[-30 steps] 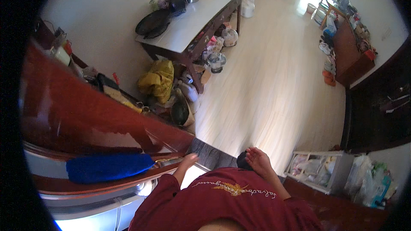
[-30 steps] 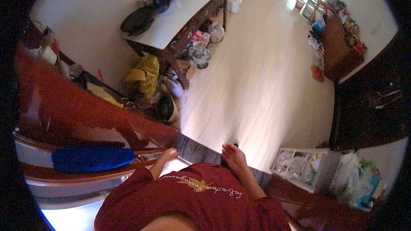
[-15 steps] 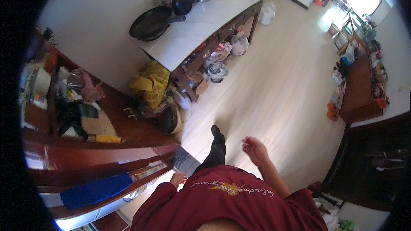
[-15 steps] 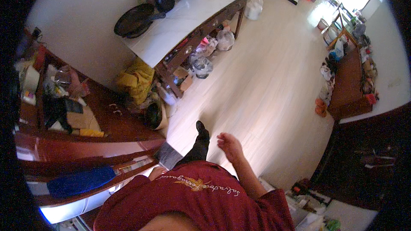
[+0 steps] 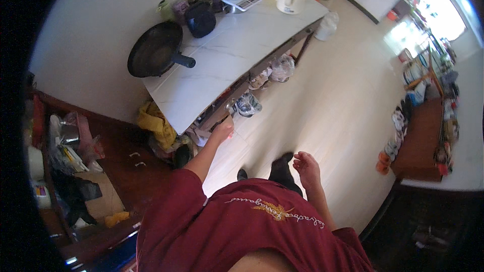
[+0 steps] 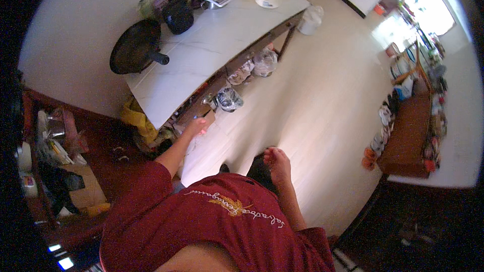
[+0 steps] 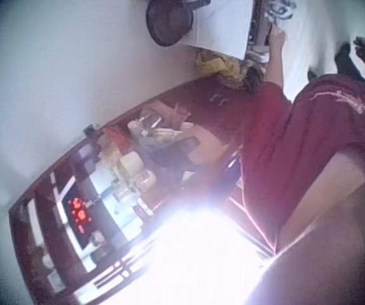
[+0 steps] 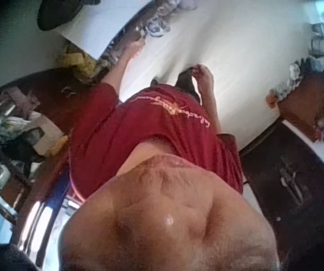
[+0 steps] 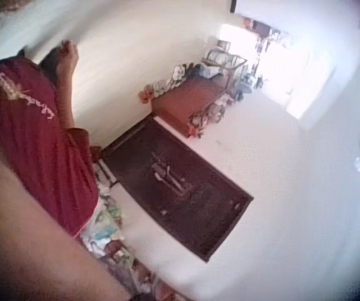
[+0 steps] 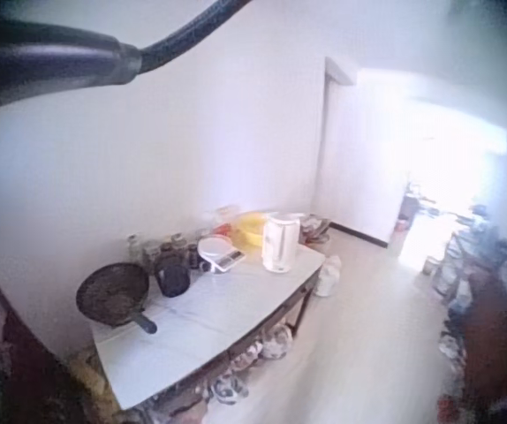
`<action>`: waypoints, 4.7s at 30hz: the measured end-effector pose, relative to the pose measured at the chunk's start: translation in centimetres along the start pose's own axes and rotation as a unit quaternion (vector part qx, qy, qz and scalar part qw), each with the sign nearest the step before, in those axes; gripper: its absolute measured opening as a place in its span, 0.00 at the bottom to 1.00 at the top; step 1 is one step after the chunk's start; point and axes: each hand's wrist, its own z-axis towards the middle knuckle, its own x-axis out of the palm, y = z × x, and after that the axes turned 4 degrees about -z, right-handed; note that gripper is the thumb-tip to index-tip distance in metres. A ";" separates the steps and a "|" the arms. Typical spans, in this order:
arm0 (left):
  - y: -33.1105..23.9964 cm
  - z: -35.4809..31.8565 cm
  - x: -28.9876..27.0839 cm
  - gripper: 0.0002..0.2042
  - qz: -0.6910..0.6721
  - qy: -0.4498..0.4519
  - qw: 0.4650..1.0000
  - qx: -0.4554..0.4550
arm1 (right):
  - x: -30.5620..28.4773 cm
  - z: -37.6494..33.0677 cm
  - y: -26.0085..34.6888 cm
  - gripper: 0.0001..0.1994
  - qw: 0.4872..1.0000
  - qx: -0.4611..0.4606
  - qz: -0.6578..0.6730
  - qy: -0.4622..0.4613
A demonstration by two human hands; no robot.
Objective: The person operates a digital scale to weigh ingredients, pours liquid into a metal bowl, and opens a small packet to add its contents into a wok on a stovetop.
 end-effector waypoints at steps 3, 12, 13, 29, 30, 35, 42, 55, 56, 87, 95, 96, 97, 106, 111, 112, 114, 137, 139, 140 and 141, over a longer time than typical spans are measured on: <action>-2.8 -0.2 4.3 0.10 -0.043 -0.004 0.999 0.004 | -0.2 0.6 0.6 0.10 0.995 0.090 -0.023 0.031; 1.6 -10.4 12.8 0.12 -0.126 -0.112 0.977 -0.129 | -1.3 8.4 12.7 0.10 0.962 0.047 -0.247 0.109; 0.8 -11.5 13.5 0.12 -0.146 -0.124 0.973 -0.130 | -0.4 8.5 14.1 0.10 0.963 0.059 -0.239 0.106; -21.6 -1.8 7.7 0.24 -0.311 -0.273 0.905 0.094 | 10.0 12.1 14.3 0.20 0.921 -0.080 -0.345 0.160; -21.6 -2.0 7.1 0.25 -0.307 -0.284 0.903 0.097 | 10.7 12.4 14.6 0.20 0.910 -0.107 -0.369 0.157; -22.5 -2.5 5.3 0.32 -0.311 -0.376 0.872 0.043 | 16.1 17.0 14.5 0.23 0.821 -0.309 -0.436 0.202; -24.4 -3.3 6.0 0.38 -0.374 -0.416 0.828 0.018 | 21.4 20.0 12.3 0.24 0.810 -0.294 -0.468 0.196; -27.8 -4.1 9.5 0.30 -0.486 -0.488 0.725 0.018 | 20.0 14.1 11.4 0.24 0.854 -0.251 -0.418 0.183; -28.0 -4.8 9.9 0.30 -0.508 -0.474 0.719 0.025 | 19.7 13.1 11.7 0.24 0.850 -0.252 -0.420 0.193; -22.7 -17.3 26.0 0.23 -0.623 -0.631 0.431 0.166 | 14.4 7.5 13.5 0.36 0.502 -0.242 -0.559 0.614; -18.0 -23.0 32.4 0.21 -0.605 -0.726 0.255 0.204 | 12.5 3.6 7.7 0.39 0.389 -0.110 -0.486 0.775; -18.0 -23.2 34.0 0.20 -0.606 -0.730 0.235 0.213 | 11.9 3.3 7.5 0.40 0.375 -0.075 -0.481 0.789; -18.1 -23.1 35.1 0.20 -0.610 -0.736 0.205 0.211 | 11.6 3.1 7.3 0.39 0.346 -0.067 -0.481 0.802; -22.4 -21.0 39.3 0.21 -0.598 -0.780 -0.036 0.184 | 13.2 3.6 8.7 0.17 0.344 0.260 -0.587 0.685; -24.0 -21.1 39.2 0.19 -0.579 -0.784 -0.061 0.215 | 15.6 3.6 9.6 0.14 0.322 0.423 -0.620 0.577; -24.1 -21.8 39.3 0.19 -0.574 -0.787 -0.062 0.217 | 15.4 3.3 9.2 0.14 0.312 0.434 -0.623 0.571; -24.1 -22.4 40.1 0.18 -0.571 -0.787 -0.074 0.221 | 14.6 2.5 9.0 0.15 0.294 0.451 -0.614 0.577; -26.3 -21.2 46.5 0.23 -0.525 -0.819 -0.091 0.213 | 11.3 0.4 9.1 0.23 0.106 0.503 -0.567 0.644; -25.7 -20.5 45.7 0.23 -0.524 -0.824 -0.076 0.200 | 11.2 1.3 7.9 0.22 0.097 0.452 -0.584 0.668; -25.2 -20.4 45.5 0.23 -0.524 -0.827 -0.067 0.193 | 11.3 1.6 7.4 0.21 0.092 0.426 -0.591 0.679; -24.9 -20.3 45.6 0.23 -0.529 -0.824 -0.043 0.198 | 11.3 1.8 7.9 0.20 0.124 0.423 -0.579 0.686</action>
